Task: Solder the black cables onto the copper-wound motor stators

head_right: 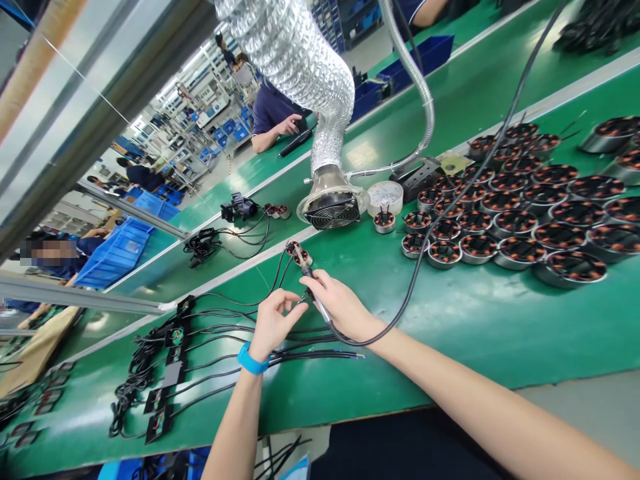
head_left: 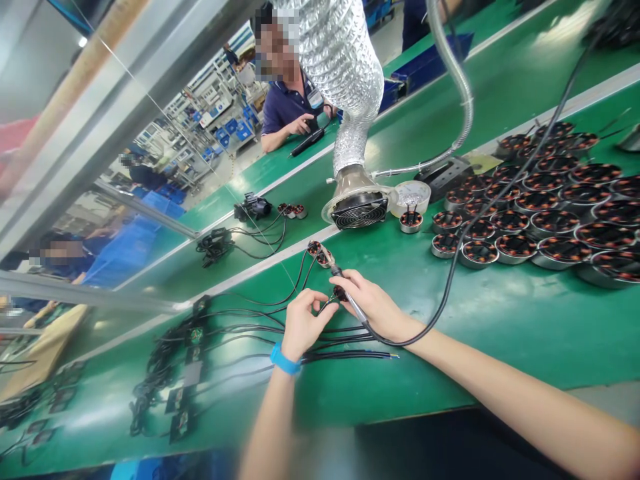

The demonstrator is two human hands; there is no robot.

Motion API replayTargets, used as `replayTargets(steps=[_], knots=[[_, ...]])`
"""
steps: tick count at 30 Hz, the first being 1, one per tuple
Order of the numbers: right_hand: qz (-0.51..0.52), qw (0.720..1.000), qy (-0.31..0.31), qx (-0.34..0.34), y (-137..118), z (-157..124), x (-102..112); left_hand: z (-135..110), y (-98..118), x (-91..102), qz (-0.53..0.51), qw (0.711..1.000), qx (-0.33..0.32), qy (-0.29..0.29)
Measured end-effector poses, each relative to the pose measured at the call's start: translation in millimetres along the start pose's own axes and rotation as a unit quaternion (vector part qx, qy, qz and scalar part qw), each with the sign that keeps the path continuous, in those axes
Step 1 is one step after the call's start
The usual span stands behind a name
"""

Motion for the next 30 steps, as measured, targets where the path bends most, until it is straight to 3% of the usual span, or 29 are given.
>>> replayTargets(steps=[3,9,12,16,24,30], knots=[[0.002,1.000,0.000,0.002,1,1,-1,17,-3,3.0,-0.105,0.992,0.068,-0.028],[0.011,1.000,-0.008,-0.011,1,0,-1,41,-5,-19.7,-0.187,0.954,0.154,-0.176],[0.024,0.999,-0.012,-0.021,3,-1,0,40,-7,-26.1,-0.219,0.938,0.199,-0.180],[0.021,0.999,-0.006,-0.033,8,-1,-2,32,-10,-27.2,-0.261,0.923,0.246,-0.142],[0.015,0.999,0.007,-0.038,15,-3,-4,20,-9,-26.3,-0.267,0.915,0.275,-0.127],[0.041,0.998,0.019,-0.043,14,-2,0,26,0,-15.0,-0.179,0.953,0.174,-0.171]])
Point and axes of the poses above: each hand's wrist, its own z-axis towards the middle knuckle, its own x-axis out of the back of the hand, y = z × x, the point moved 5 cm from there along z, towards the middle knuckle, and after that the axes turned 12 degrees about -z, right-handed, at the moved point
